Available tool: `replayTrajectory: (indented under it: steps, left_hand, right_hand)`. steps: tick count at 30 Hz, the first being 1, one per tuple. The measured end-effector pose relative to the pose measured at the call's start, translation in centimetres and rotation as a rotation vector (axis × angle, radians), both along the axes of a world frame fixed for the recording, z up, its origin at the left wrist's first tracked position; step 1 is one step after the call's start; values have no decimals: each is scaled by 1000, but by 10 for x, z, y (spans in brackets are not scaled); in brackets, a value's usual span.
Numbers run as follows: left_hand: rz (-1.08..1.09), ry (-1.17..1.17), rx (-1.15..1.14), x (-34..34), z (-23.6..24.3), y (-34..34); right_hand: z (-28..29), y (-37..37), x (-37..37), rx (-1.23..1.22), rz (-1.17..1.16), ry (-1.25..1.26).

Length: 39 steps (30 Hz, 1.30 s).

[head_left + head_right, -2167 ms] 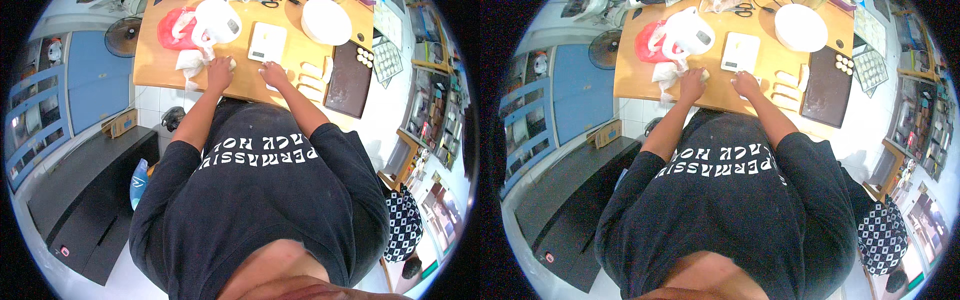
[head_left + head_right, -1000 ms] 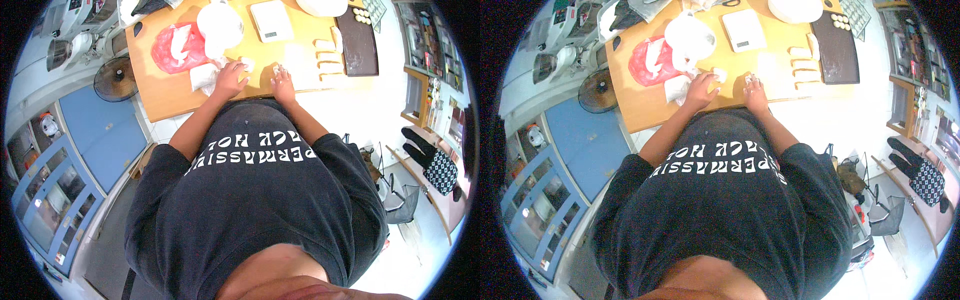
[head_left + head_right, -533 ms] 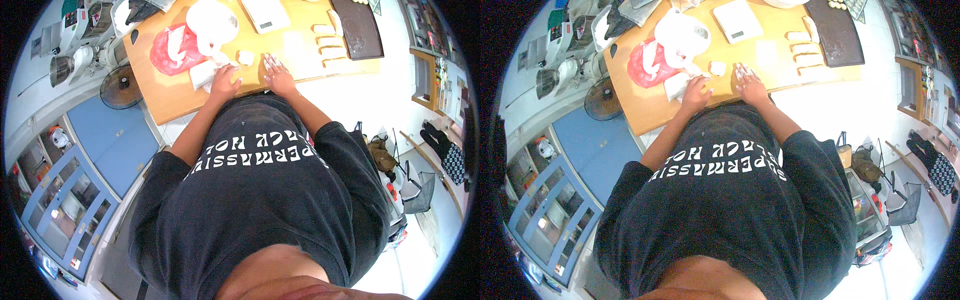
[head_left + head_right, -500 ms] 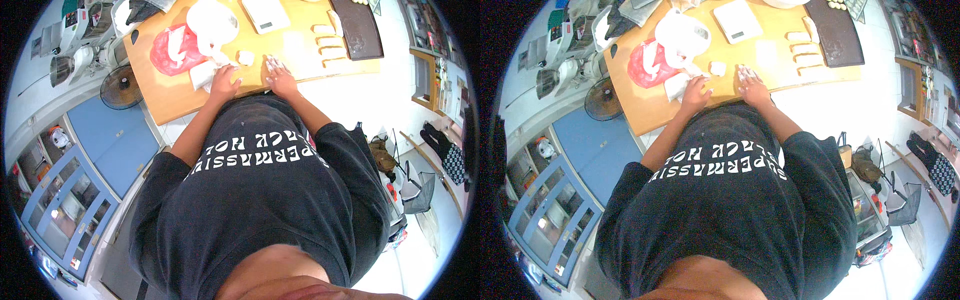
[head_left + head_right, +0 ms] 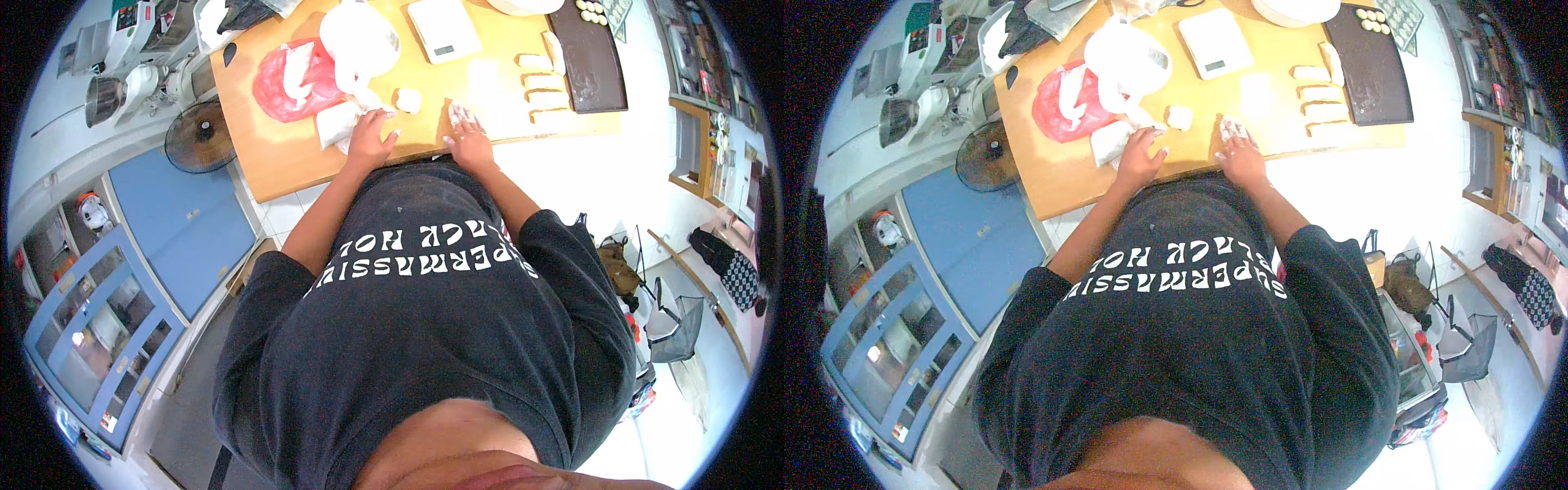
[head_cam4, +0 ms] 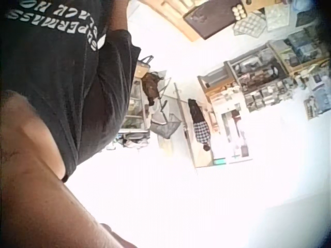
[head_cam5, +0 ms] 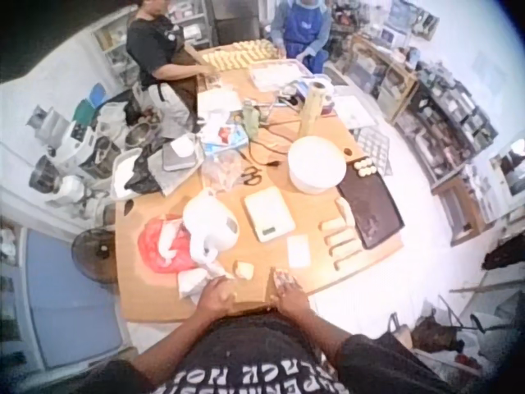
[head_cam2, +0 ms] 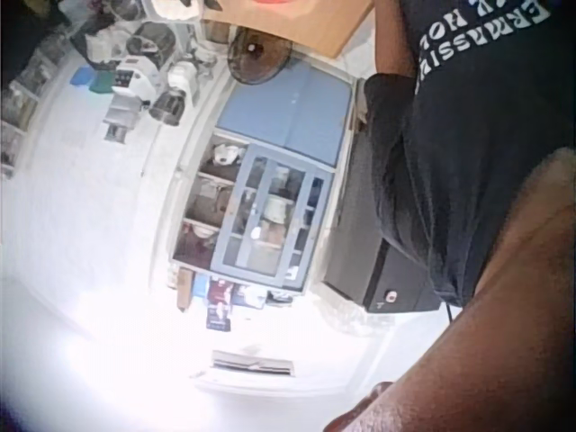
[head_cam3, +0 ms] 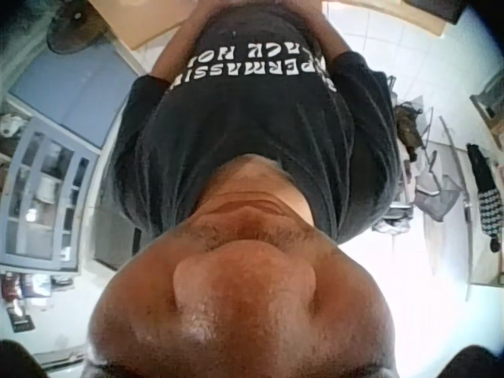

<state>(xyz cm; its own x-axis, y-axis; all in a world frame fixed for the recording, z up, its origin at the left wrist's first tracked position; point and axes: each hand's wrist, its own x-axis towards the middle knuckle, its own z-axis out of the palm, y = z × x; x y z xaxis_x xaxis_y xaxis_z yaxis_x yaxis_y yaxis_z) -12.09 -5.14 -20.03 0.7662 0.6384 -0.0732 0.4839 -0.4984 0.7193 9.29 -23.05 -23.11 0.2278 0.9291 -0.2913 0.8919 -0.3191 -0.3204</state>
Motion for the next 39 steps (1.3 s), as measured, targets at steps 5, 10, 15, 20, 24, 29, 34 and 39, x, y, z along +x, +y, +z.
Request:
replayTrajectory:
  steps: [5,10,15,20,24,29,34,39]
  left_hand:
    - [3,35,-15,-1,-7,7]
    - [21,44,-24,7,-4,8]
    - [11,37,66,10,1,13]
    - [14,-6,-58,5,-10,10]
    - [21,-74,-38,4,-10,4]
    - [59,-23,-17,-4,-11,6]
    - [76,-41,-97,-3,-1,8]
    - [79,-76,-38,-5,3,15]
  right_hand:
    - [-13,27,18,136,-250,-43]
    - [-8,26,-6,27,41,-93]
    - [8,4,8,-88,-115,-8]
    - [4,34,1,-73,-310,-13]
    - [4,26,-14,-123,-82,-72]
    - [11,7,-2,-81,-124,13]
    - [-8,37,-4,38,-267,-81]
    - [-11,19,-23,17,-45,-4]
